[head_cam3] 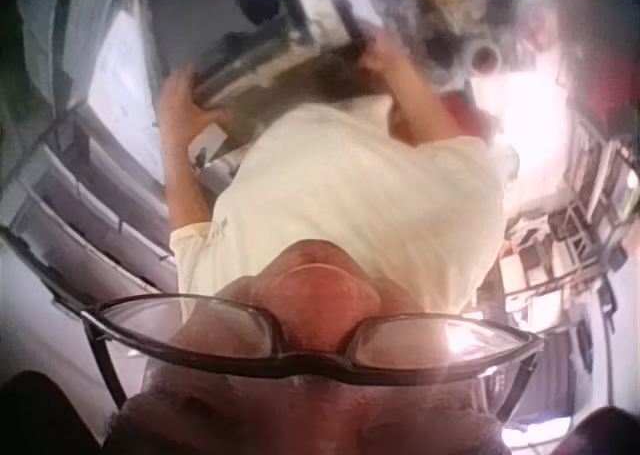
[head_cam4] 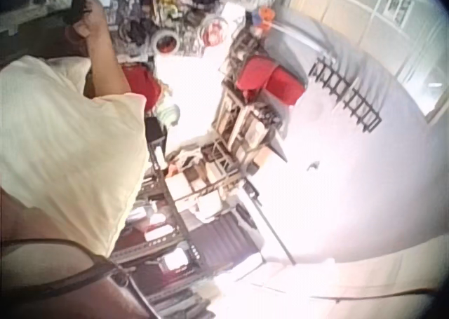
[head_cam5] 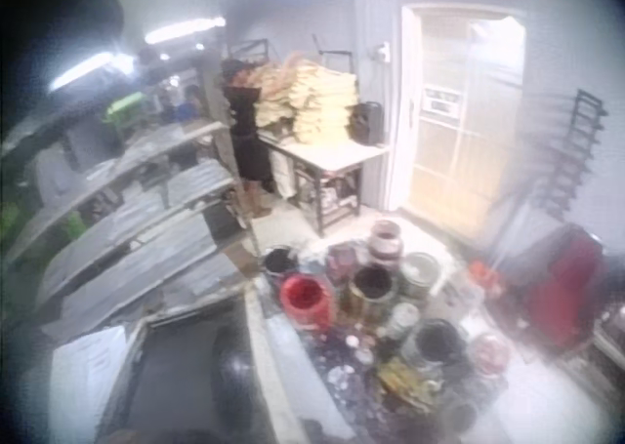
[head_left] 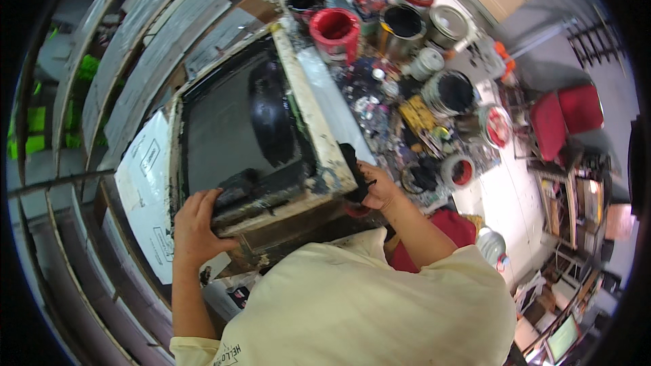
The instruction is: The person performs screen printing on plastic envelopes by applying ink with a squeegee and then placing the printed items on a storage rack.
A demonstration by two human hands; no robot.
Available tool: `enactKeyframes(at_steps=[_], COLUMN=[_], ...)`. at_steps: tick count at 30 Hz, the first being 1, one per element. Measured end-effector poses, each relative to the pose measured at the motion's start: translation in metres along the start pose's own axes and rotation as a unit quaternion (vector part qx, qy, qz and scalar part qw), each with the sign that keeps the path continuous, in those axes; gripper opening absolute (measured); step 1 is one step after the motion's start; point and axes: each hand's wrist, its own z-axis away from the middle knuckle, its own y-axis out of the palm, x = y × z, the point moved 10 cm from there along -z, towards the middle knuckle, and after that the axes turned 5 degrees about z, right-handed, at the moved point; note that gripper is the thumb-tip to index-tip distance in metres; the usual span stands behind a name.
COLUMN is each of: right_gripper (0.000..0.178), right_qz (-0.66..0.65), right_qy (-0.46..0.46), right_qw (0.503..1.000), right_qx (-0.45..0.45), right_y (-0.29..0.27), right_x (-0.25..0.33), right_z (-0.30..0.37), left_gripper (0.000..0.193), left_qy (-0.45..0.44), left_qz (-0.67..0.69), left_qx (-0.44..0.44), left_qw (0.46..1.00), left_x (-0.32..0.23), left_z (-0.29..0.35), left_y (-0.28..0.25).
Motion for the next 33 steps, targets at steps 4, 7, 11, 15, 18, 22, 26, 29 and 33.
enactKeyframes(at_steps=[4,7,11,15,18,22,26,29,33], right_gripper=[0.044,0.046,0.047,0.038,0.029,0.027,0.025,0.029,0.036], right_qz=[0.435,0.695,0.736,0.864,0.896,0.906,0.904,0.914,0.912], right_qy=[-0.083,-0.153,-0.214,-0.264,-0.145,-0.134,-0.108,-0.082,0.002], right_qw=[0.851,0.634,0.498,0.303,0.240,0.277,0.272,0.250,0.230], right_qx=[-0.281,-0.302,-0.406,-0.304,-0.343,-0.292,-0.311,-0.309,-0.339], right_y=[-0.076,-0.028,-0.008,-0.074,-0.025,-0.042,-0.074,-0.080,-0.053], right_x=[0.058,0.082,0.049,-0.012,0.000,-0.007,0.015,0.020,0.001], right_z=[0.100,0.146,0.179,0.163,0.153,0.142,0.147,0.129,0.126], left_gripper=[0.093,0.094,0.090,0.088,0.088,0.089,0.091,0.093,0.092], left_qy=[0.000,0.003,0.025,0.060,0.066,0.041,0.102,0.105,0.091], left_qz=[-0.002,-0.018,-0.001,0.002,0.011,0.008,0.025,0.016,0.017], left_qx=[-0.012,-0.016,-0.021,-0.035,-0.032,-0.046,-0.037,-0.048,-0.040], left_qw=[1.000,1.000,0.999,0.998,0.997,0.998,0.994,0.993,0.995], left_x=[-0.001,-0.001,-0.001,-0.017,-0.008,-0.001,-0.003,0.002,0.010], left_z=[0.006,0.008,0.007,0.004,0.002,0.036,0.010,0.020,0.025], left_y=[0.000,-0.003,-0.009,-0.022,-0.026,-0.043,-0.026,-0.031,-0.032])
